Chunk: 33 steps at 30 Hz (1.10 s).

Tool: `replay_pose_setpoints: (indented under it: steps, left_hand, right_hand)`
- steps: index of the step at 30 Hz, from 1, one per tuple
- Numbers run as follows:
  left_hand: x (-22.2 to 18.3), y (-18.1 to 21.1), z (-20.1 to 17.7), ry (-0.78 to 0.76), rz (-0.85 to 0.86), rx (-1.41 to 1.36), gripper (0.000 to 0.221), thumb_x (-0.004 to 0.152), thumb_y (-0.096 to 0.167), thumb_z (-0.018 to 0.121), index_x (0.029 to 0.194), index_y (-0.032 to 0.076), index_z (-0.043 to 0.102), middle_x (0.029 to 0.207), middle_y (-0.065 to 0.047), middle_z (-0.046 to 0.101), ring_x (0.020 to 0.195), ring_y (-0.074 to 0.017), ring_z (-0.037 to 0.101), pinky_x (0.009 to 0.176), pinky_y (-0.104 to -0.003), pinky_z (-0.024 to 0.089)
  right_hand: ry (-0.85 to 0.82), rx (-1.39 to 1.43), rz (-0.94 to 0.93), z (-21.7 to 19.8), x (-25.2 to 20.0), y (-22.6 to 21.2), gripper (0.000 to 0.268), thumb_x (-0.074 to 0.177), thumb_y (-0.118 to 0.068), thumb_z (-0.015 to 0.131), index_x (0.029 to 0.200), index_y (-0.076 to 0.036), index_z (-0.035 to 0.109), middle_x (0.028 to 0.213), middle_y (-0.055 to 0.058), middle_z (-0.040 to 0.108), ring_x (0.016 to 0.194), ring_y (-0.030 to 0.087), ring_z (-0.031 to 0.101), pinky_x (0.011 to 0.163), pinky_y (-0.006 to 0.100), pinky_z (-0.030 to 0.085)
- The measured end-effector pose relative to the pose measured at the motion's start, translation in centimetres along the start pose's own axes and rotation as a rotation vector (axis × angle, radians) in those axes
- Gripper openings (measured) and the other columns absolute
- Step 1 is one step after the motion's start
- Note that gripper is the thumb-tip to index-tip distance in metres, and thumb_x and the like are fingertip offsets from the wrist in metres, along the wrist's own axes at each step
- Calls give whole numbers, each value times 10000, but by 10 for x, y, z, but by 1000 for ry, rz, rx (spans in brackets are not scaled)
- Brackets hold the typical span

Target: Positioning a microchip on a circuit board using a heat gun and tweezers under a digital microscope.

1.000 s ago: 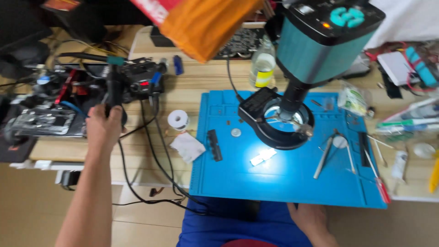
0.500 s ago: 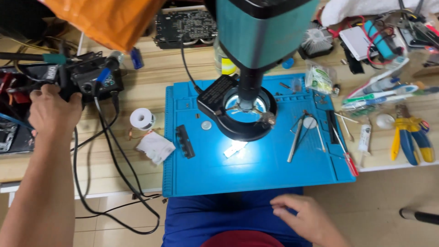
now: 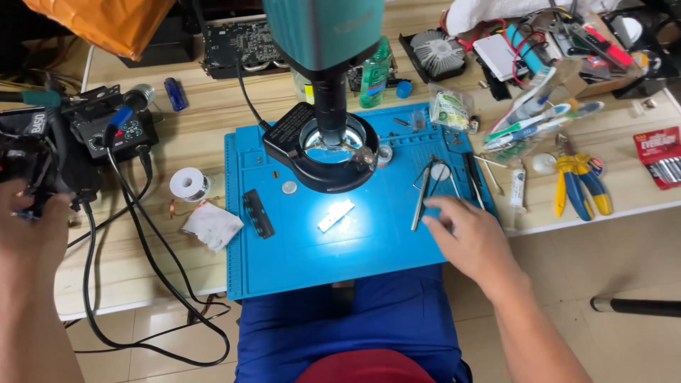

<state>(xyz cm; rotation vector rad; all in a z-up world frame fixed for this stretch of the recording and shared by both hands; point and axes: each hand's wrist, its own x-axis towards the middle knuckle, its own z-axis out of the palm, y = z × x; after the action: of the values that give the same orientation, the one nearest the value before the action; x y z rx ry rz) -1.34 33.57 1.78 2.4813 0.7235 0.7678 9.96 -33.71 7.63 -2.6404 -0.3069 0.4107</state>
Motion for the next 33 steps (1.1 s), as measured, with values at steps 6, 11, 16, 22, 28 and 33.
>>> replay_pose_setpoints:
  steps: [6,11,16,22,28,33]
  left_hand:
    - [-122,126,-28,246,325,-17,295,1263,-10,914,1474,-106,730,1178,-177,717,809,-224,559,688,-401,460]
    - [-185,245,19,-40,432,-259,266,1005,172,873,1160,73,680,1037,-94,603,834,-220,530,691,-362,441]
    - [-201,290,102,-204,553,-246,382,883,297,887,1220,155,776,1038,-47,732,963,-288,763,741,-412,641]
    - [-199,280,149,-313,428,-198,369,893,342,888,1120,90,743,1011,-64,603,920,-347,717,684,-480,646]
    - [-204,276,153,-163,458,-308,149,924,157,829,1029,104,739,932,-49,588,862,-324,709,647,-435,636]
    - [-204,267,156,-239,414,-346,193,939,193,817,1116,158,746,1004,-22,596,954,-318,728,704,-436,653]
  right_hand:
    - [294,-57,-229,39,20,36,477,1030,-335,685,1475,-169,658,1123,62,665,824,281,697,598,480,565]
    - [416,-45,-262,54,22,45,279,990,-256,692,1214,-90,693,1146,100,676,952,291,736,669,515,587]
    - [587,-153,-299,65,37,47,303,1050,-422,723,1270,-214,727,1164,21,622,931,310,778,737,453,659]
    - [571,-339,-341,63,77,36,261,1023,-376,737,1143,-146,763,1096,70,653,976,363,772,772,479,656]
    - [504,-382,-280,69,90,39,158,1047,-319,709,1034,-165,739,1060,87,675,935,400,772,783,510,651]
    - [476,-172,-478,59,53,7,117,1129,-187,587,1081,-113,665,1079,86,624,997,385,729,840,475,630]
